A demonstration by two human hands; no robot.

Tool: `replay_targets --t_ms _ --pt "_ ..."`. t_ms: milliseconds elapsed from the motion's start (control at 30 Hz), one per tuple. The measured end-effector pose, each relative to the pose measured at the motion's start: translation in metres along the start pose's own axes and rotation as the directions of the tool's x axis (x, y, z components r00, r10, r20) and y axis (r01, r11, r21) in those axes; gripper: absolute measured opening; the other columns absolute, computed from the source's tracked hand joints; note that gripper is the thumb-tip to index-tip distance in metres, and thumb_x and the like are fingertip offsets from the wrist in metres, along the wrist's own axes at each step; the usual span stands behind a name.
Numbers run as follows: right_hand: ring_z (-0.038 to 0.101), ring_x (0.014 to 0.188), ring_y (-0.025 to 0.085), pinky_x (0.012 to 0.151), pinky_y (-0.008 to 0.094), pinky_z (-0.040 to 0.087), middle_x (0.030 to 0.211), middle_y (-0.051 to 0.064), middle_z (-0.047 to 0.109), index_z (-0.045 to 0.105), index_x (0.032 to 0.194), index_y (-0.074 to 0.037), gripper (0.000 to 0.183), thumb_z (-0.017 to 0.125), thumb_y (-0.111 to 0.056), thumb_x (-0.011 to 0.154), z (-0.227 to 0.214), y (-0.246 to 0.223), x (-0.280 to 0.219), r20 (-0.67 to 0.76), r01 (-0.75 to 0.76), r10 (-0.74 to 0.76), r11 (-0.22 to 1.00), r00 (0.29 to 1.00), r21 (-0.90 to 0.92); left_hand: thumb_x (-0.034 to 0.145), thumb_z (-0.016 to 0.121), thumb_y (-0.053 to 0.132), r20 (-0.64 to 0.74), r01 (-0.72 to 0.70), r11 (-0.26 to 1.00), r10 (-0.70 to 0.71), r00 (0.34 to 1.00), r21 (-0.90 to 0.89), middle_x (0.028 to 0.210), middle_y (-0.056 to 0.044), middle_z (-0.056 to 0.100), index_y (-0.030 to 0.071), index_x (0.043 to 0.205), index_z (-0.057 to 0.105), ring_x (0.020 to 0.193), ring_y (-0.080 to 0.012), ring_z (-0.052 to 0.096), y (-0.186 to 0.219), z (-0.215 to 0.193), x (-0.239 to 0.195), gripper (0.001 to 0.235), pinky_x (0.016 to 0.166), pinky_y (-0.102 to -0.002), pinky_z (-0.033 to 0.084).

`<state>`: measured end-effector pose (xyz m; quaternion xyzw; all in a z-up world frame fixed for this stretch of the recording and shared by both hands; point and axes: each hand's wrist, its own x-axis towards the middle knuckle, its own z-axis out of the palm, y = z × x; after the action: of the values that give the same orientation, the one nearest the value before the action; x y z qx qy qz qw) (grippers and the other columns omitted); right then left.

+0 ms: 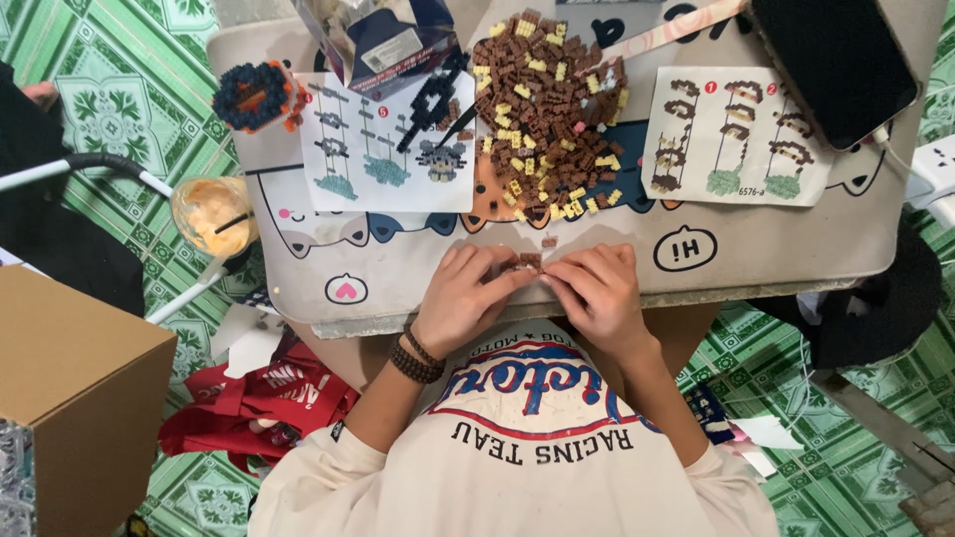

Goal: The person assembles small interlocking plastic bricks by hand, following a printed instruction sheet. They pick up individual bricks, connect them into small sections, and occasionally refer to the guide while building.

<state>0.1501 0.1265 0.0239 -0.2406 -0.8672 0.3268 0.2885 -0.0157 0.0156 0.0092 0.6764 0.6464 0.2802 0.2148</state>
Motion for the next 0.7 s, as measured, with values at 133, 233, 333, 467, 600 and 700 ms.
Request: replay_targets --t_ms 133,233,333,467,600,700 --pt "0.056 0.064 0.017 0.070 0.029 0.035 0.074 0.000 0.060 0.067 0.084 -0.011 0.006 0.069 -0.006 0.081 0.000 0.000 -0.003 0.005 -0.012 0.012 1.000 1.000 -0.015 0.088 0.060 0.016 -0.017 -0.020 0.999 0.021 1.000 0.042 0.105 -0.002 0.054 0.024 0.109 0.063 0.084 -0.0179 0.052 -0.002 0.006 -0.003 0.023 0.071 -0.029 0.040" --pt "0.055 0.063 0.017 0.069 0.029 0.035 0.072 0.000 0.060 0.067 0.081 -0.011 0.008 0.071 -0.005 0.079 -0.002 -0.004 0.000 0.014 -0.064 0.064 0.998 0.998 -0.005 0.088 0.060 0.017 -0.012 -0.021 0.998 0.022 1.000 0.053 0.104 -0.003 0.053 0.025 0.110 0.063 0.084 -0.0191 0.053 -0.001 0.007 -0.003 0.023 0.070 -0.030 0.040" --pt "0.056 0.063 0.019 0.068 0.029 0.034 0.070 0.001 0.058 0.066 0.079 -0.010 0.008 0.071 -0.004 0.079 -0.003 -0.007 0.002 0.040 -0.111 0.110 0.994 0.993 0.022 0.087 0.060 0.017 -0.018 -0.019 0.995 0.020 1.000 0.096 0.103 -0.004 0.054 0.023 0.108 0.063 0.084 -0.0213 0.053 0.000 0.008 -0.003 0.022 0.069 -0.032 0.039" --pt "0.057 0.065 0.018 0.069 0.028 0.036 0.071 0.001 0.058 0.067 0.086 -0.011 0.009 0.070 -0.005 0.080 -0.006 -0.010 0.000 0.040 -0.140 0.139 0.989 0.989 0.040 0.088 0.059 0.019 -0.034 -0.023 0.997 0.025 0.999 0.070 0.103 -0.004 0.054 0.022 0.110 0.062 0.085 -0.0206 0.053 0.002 0.006 -0.003 0.022 0.071 -0.032 0.040" --pt "0.057 0.068 0.027 0.067 0.032 0.043 0.077 0.007 0.057 0.067 0.090 -0.005 0.010 0.067 0.000 0.082 -0.009 0.000 -0.008 -0.021 -0.179 0.181 0.980 0.983 0.089 0.088 0.061 0.019 -0.108 0.012 0.999 -0.017 0.994 -0.047 0.101 -0.006 0.056 0.015 0.118 0.057 0.086 -0.0247 0.056 -0.005 0.017 -0.003 0.030 0.072 -0.033 0.043" --pt "0.057 0.072 0.027 0.068 0.034 0.044 0.081 0.008 0.055 0.067 0.096 -0.006 0.014 0.065 0.000 0.084 -0.013 0.001 -0.002 -0.041 -0.088 0.087 0.996 0.995 -0.022 0.087 0.062 0.019 -0.151 0.022 0.997 -0.033 0.988 -0.069 0.101 -0.006 0.058 0.012 0.120 0.057 0.086 -0.0246 0.057 0.000 0.013 -0.002 0.035 0.073 -0.033 0.043"
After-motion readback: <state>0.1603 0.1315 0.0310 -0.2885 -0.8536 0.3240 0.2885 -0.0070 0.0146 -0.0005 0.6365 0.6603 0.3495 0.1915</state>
